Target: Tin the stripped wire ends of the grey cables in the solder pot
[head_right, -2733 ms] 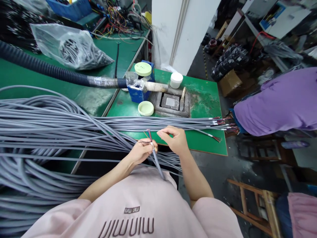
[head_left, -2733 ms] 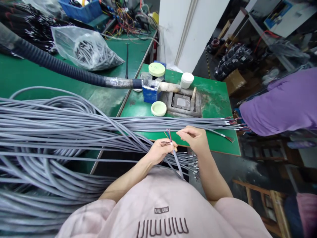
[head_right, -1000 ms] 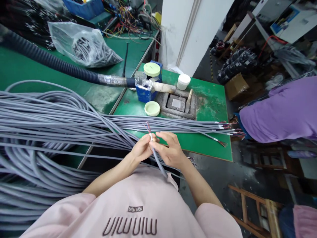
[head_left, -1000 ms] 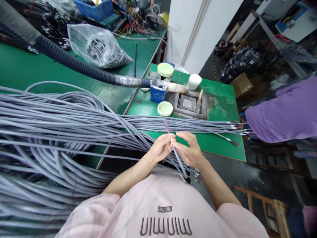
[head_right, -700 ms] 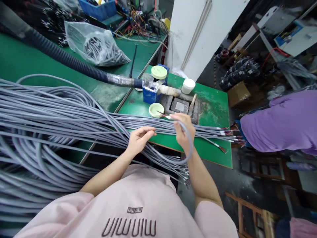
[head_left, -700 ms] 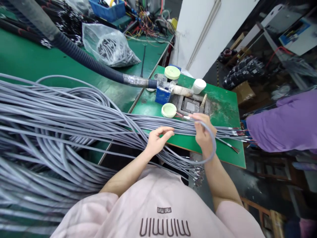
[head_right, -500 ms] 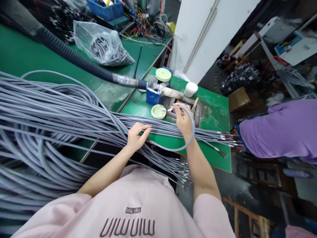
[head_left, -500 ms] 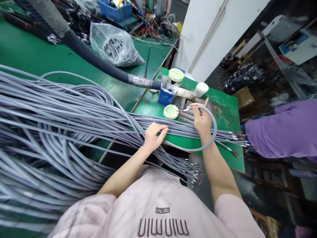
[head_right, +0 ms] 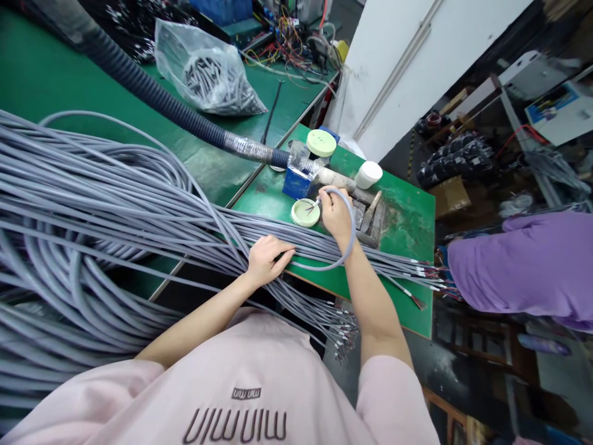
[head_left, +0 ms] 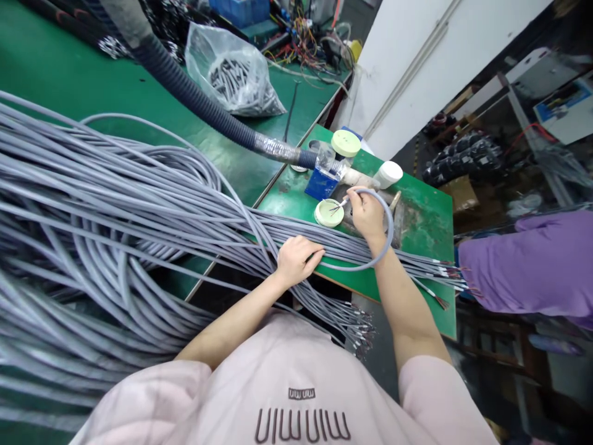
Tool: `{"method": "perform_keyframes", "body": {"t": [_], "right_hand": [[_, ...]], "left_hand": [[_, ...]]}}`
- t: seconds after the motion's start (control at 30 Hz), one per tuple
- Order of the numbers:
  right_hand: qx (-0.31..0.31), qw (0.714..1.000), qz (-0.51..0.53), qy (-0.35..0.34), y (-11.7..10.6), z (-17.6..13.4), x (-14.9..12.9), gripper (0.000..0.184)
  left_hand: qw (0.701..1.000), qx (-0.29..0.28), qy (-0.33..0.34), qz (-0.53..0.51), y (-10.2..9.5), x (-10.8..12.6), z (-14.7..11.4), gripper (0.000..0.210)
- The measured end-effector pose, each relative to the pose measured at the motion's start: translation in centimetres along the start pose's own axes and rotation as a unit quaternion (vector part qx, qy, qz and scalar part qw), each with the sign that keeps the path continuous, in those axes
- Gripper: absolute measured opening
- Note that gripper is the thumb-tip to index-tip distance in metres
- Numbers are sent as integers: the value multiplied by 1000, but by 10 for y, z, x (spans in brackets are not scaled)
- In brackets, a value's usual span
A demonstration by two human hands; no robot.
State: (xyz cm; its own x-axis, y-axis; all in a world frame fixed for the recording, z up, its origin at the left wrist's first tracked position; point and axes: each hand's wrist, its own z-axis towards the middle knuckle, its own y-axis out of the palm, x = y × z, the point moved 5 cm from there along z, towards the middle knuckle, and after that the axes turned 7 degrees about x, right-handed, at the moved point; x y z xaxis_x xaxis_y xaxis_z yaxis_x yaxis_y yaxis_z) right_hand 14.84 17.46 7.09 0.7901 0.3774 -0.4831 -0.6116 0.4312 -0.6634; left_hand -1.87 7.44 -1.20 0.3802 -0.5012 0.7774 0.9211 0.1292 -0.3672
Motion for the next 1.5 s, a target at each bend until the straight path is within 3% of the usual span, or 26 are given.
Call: {"method": "perform_keyframes", "body": {"t": [0.27,0.47,0.67,0.83,0.97,1.17,1.5], "right_hand": [[-27,999,-30,-14,8,1,-3,23],[-29,998,-45,-28,9,0,-2,26],[22,999,-35,-30,-25,3,-5,25],[50,994,-86,-33,-62,4,19,22],[56,990,-124,-20,-74,4,52,22],[51,988,-146,10,-69,9,85,22],[5,980,-198,27,-56,16,103,23]], "left_hand": [[999,6,42,17,0,1,-1,16],[990,60,117,60,-4,10,-1,11],[986,70,131,78,-7,15,1,9],[987,66,125,80,-7,15,2,10],[987,63,122,82,-6,13,2,10],[987,57,115,95,-4,11,0,11],[983,76,137,97,-7,16,1,7]]}}
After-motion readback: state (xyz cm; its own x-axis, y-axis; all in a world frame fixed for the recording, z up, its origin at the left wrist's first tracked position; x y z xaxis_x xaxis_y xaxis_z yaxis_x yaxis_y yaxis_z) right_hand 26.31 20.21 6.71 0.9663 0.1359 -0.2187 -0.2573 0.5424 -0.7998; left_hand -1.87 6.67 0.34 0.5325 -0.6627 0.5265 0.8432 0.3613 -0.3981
